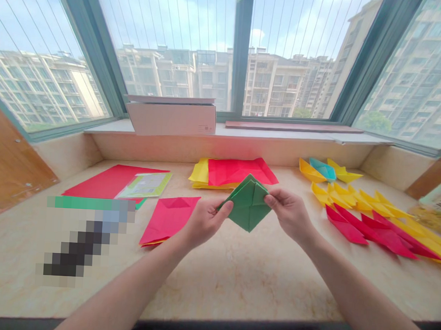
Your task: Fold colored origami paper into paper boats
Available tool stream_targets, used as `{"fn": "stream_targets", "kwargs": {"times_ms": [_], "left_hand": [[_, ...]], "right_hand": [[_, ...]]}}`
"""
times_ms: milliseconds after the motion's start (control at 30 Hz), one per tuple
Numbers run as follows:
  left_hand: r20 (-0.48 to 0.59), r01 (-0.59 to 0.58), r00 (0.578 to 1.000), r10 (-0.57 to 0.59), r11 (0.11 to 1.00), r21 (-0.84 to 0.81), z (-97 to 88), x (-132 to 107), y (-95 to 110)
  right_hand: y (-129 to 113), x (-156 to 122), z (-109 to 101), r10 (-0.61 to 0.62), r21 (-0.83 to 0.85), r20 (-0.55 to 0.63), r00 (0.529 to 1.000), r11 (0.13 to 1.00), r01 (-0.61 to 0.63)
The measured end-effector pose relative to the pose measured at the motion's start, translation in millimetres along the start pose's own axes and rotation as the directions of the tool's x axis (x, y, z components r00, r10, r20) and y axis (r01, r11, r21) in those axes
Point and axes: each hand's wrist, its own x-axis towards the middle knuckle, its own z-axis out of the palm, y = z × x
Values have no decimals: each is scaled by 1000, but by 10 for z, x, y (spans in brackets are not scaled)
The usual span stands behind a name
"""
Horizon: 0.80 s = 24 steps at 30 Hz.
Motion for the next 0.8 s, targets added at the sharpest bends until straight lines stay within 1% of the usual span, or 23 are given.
{"fn": "stream_targets", "kwargs": {"times_ms": [67,100,167,200,267,333,400,433,467,533,600,667,700,800], "left_hand": [[126,27,991,-37,996,83,-67,11,30],[165,31,985,-49,994,106,-84,17,38],[201,37,978,-62,991,125,-77,28,47],[194,34,979,-60,990,134,-57,31,49],[151,23,987,-46,989,149,-1,31,52],[98,14,995,-28,990,143,52,24,50],[58,23,998,-28,996,88,87,12,38],[42,32,999,-34,998,49,98,5,27],[20,35,999,-36,999,11,105,-3,13],[-45,18,999,-19,999,-38,115,-19,-22],[-120,-33,992,32,999,-9,128,-36,-56],[-175,-90,979,101,993,73,154,-53,-74],[-193,-112,972,132,988,110,172,-61,-73],[-223,-144,959,175,978,148,235,-78,-45]], "right_hand": [[0,1,-15,-29,-59,22,999,998,30],[-2,-5,-12,-35,-78,38,999,996,38],[-7,-26,12,-49,-105,91,995,993,59],[-11,-41,29,-61,-117,116,991,990,75],[-18,-69,67,-89,-137,145,985,984,109],[-29,-89,102,-69,-83,134,989,993,81],[-49,-94,137,10,77,116,993,997,-19],[-64,-92,155,58,176,117,991,981,-78],[-82,-89,175,84,255,98,992,961,-107],[-122,-82,222,119,346,62,991,929,-133],[-157,-88,279,143,385,82,986,908,-163],[-179,-112,341,162,400,145,976,893,-207],[-183,-129,369,177,411,158,971,883,-228],[-180,-183,417,212,449,99,972,862,-234]]}}
